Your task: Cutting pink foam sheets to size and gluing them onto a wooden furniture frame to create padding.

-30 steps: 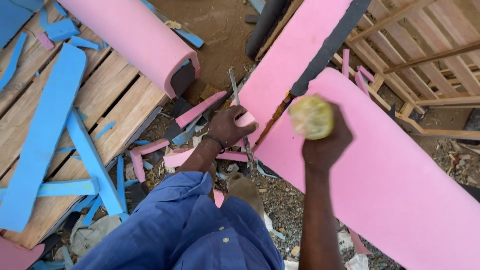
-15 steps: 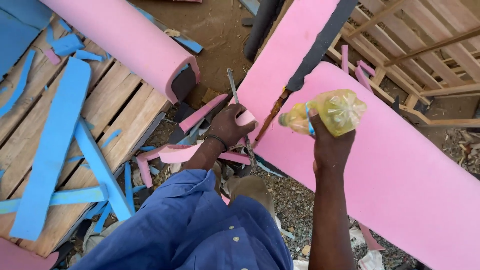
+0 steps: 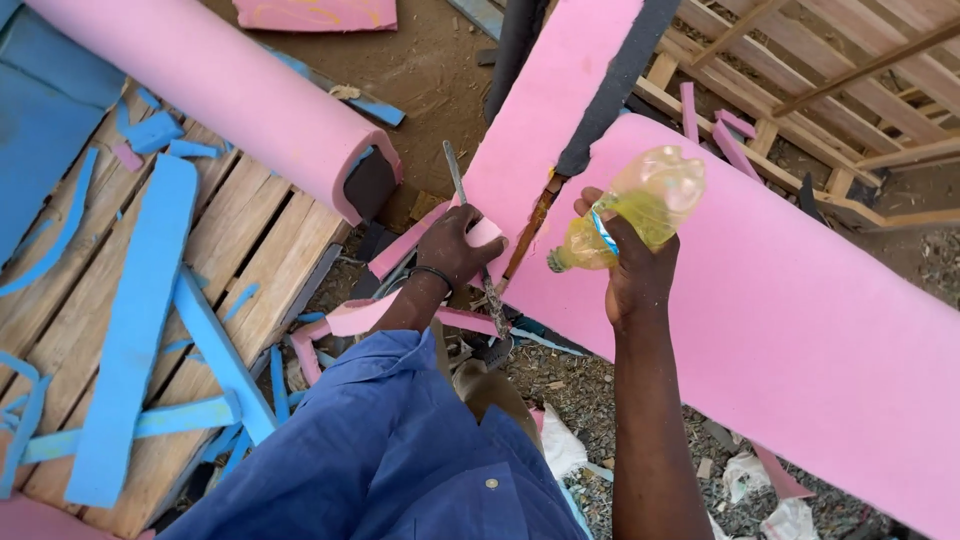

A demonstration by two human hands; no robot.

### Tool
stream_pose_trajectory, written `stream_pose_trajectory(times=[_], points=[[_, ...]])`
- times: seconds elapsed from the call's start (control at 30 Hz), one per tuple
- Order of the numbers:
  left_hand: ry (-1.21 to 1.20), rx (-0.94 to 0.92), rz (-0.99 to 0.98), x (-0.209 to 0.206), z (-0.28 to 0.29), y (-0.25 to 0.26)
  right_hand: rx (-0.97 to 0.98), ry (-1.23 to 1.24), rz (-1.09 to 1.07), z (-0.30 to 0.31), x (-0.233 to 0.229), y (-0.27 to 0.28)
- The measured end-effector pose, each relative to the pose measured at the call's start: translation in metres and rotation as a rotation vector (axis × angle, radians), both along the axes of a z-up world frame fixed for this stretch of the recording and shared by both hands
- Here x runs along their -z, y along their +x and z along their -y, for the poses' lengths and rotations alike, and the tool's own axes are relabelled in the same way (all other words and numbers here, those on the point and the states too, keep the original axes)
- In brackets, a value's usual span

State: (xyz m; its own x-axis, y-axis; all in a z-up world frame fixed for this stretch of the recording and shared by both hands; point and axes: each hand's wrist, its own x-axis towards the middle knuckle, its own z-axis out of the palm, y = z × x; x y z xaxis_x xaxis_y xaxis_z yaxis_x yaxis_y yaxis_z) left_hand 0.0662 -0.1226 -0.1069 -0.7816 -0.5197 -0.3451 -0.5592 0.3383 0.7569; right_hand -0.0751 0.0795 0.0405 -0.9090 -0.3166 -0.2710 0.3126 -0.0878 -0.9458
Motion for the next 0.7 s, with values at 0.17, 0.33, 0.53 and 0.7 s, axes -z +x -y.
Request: stream_pose_trajectory(times=[0.17, 0.33, 0.53, 0.7], points=[[0.013, 0.068, 0.042, 0.011, 0.006, 0.003, 0.167, -0.076, -0.078, 0.012, 0.023, 0.006], [0.059, 0.105, 0.076, 0.001, 0.024, 0.003, 0.345, -0.143, -0.154, 0.052, 0.039, 0.02], [0.125, 0.176, 0.124, -0.027, 0.04, -0.001, 0.59, 0.018, -0.167, 0.076, 0.059, 0.022], [0.134, 0.194, 0.112, -0.023, 0.043, 0.003, 0.602, 0.078, -0.32, 0.08, 0.088, 0.024]])
